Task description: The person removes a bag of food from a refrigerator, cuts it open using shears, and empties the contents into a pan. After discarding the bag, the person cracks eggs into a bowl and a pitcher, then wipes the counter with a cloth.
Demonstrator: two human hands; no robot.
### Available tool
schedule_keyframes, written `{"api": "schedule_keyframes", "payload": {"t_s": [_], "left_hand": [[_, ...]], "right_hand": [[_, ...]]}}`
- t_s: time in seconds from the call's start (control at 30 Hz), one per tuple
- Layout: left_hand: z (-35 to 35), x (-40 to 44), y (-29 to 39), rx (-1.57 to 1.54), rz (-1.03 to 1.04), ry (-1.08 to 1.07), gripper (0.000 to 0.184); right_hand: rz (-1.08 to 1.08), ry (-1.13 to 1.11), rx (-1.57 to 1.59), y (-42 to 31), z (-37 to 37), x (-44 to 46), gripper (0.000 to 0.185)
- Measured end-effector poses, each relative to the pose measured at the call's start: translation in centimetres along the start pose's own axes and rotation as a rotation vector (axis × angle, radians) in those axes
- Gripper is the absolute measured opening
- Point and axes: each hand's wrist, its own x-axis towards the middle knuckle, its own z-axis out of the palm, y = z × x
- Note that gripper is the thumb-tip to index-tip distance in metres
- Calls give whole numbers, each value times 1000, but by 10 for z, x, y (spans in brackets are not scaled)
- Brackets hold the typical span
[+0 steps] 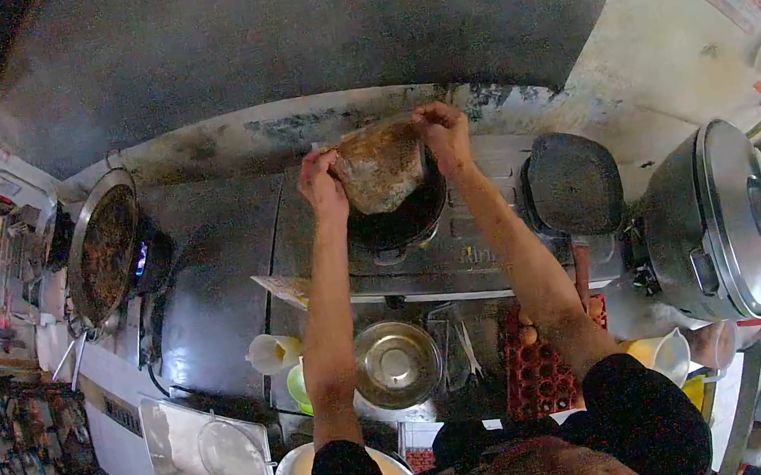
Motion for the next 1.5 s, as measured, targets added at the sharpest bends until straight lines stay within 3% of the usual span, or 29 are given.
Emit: {"api": "schedule_keyframes", "payload": {"t_s": [0.1,0.2,0.3,0.4,0.5,0.6,0.67,0.73,0.8,0.9,1.0,1.07,1.13,1.2,1.3,1.4,1.5], "left_hand": [[-5,5,1,137,140,-76,16],[-15,6,13,307,348,-201,12],[-1,-6,29,161,292,-147,7],[-8,-3,36,279,180,-57,7],[0,-14,46,198,55,70,6],[-33,21,13,170,218,-13,7],[-18,9,28,180,184,3,8],[-21,-7,28,163,183,-3,7],[-15,-3,33,79,272,-49,6],[-14,2,30,310,319,-99,4],[6,-26,54,273,288,-62,6],[-5,-8,31,226,334,-104,7],[-2,-8,21,202,356,-146,8],[6,-14,21,202,366,-183,8],[7,-14,24,383,430,-328,11],[9,-14,31,408,522,-285,17],[14,-17,45,375,415,-209,20]], "right_hand": [[17,-39,-106,-20,3,-1,4],[-110,-98,-159,-27,7,8,8],[-262,-118,-220,-6,8,27,10],[-193,-227,-501,-16,5,23,11],[-219,-158,-537,-26,11,16,13],[-265,-153,-625,-2,10,12,13],[-279,-128,-328,23,9,28,11],[-205,-128,-241,20,5,16,9],[-132,-168,-361,12,3,20,8],[-80,-202,-558,10,6,13,6],[-231,-356,-679,-13,3,16,14],[-516,-397,-727,-19,13,21,17],[-617,-428,-861,-9,16,29,18],[-535,-459,-1077,-3,27,31,16],[-539,-510,-916,-17,34,29,11],[-593,-539,-809,-38,36,23,12],[-429,-451,-963,-57,30,21,16]]}}
